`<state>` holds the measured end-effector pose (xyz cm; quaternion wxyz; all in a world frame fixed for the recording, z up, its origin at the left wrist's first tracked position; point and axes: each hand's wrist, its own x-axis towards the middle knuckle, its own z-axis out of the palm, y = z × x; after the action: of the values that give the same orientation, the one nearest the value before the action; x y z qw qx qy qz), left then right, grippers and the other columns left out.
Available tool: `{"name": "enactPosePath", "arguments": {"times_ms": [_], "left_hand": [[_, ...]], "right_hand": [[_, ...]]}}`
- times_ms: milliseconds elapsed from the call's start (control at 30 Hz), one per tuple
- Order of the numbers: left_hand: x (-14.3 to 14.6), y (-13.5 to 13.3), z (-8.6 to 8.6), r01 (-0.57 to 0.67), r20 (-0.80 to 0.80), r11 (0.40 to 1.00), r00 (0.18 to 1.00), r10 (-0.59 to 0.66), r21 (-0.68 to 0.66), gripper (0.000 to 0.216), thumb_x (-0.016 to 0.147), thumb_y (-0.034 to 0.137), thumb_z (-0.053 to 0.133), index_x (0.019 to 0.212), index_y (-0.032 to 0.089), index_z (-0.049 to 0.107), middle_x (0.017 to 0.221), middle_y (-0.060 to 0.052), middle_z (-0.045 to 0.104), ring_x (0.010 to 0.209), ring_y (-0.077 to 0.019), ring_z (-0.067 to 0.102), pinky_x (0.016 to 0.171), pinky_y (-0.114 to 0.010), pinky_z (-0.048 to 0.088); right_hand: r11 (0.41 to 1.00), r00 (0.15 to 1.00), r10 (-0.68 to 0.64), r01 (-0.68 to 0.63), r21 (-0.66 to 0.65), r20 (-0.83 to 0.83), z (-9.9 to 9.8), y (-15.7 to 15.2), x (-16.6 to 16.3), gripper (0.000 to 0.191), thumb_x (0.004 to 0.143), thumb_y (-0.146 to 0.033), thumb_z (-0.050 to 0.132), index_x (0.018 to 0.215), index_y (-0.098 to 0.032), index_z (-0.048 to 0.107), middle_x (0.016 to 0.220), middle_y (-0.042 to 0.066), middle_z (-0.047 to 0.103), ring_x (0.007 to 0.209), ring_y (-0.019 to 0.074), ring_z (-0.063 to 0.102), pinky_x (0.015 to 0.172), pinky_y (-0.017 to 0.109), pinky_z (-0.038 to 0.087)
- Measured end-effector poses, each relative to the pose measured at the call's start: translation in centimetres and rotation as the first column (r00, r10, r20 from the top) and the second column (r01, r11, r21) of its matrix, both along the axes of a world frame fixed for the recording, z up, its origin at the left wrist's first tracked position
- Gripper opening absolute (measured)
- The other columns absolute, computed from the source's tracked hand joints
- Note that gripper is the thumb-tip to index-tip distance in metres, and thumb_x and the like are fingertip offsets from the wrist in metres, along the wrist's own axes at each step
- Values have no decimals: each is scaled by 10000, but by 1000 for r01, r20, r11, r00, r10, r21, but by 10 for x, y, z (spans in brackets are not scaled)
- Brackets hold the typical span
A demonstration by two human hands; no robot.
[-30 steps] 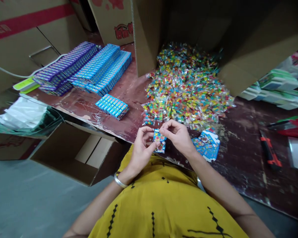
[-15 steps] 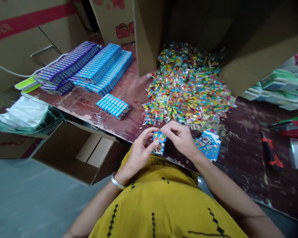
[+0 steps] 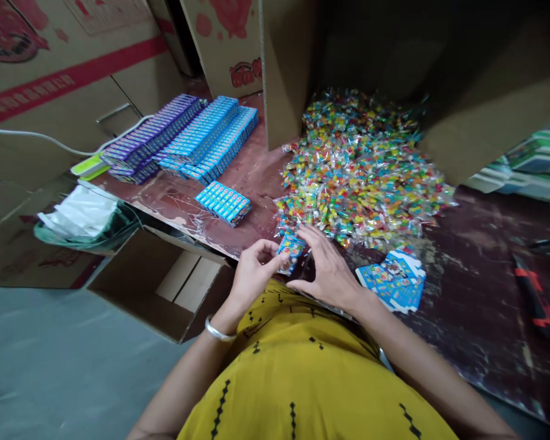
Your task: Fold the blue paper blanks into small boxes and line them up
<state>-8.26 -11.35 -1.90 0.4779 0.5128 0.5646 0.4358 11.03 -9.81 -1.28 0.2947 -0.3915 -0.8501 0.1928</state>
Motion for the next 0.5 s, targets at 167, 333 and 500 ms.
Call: {"name": "enactPosePath", "arguments": {"times_ms": [167, 333, 500], "left_hand": [[-42, 33, -1, -176, -659, 912, 642, 391, 370, 188, 814, 376, 649, 898, 208, 640, 933, -80, 571, 920, -257, 558, 816, -372, 437], [-56, 65, -9, -119, -852, 926, 366, 375, 357, 204, 850, 363, 588, 960, 195, 626, 1009, -132, 561, 1022, -327, 513, 777, -396, 434], [-52, 73, -11, -153, -866, 901, 250, 432, 406, 289, 876, 347, 555, 1100, 166, 556, 1071, -141, 566, 1050, -317, 518, 775, -381, 452]], "right_hand": [[994, 994, -106, 105, -34, -4, 3, 2, 11, 866, 810, -287, 703, 1511, -254, 196, 1501, 119, 383, 1395, 292, 351, 1151, 512, 339], [968, 970, -243, 242, -63, -6, 2, -5, 29, 704, 855, -271, 645, 1470, -250, 304, 1449, 102, 455, 1345, 277, 423, 1132, 483, 369], [935, 940, -341, 341, -100, 14, -3, -17, 50, 629, 874, -313, 621, 1441, -232, 359, 1417, 105, 496, 1294, 282, 479, 1084, 467, 410]]}}
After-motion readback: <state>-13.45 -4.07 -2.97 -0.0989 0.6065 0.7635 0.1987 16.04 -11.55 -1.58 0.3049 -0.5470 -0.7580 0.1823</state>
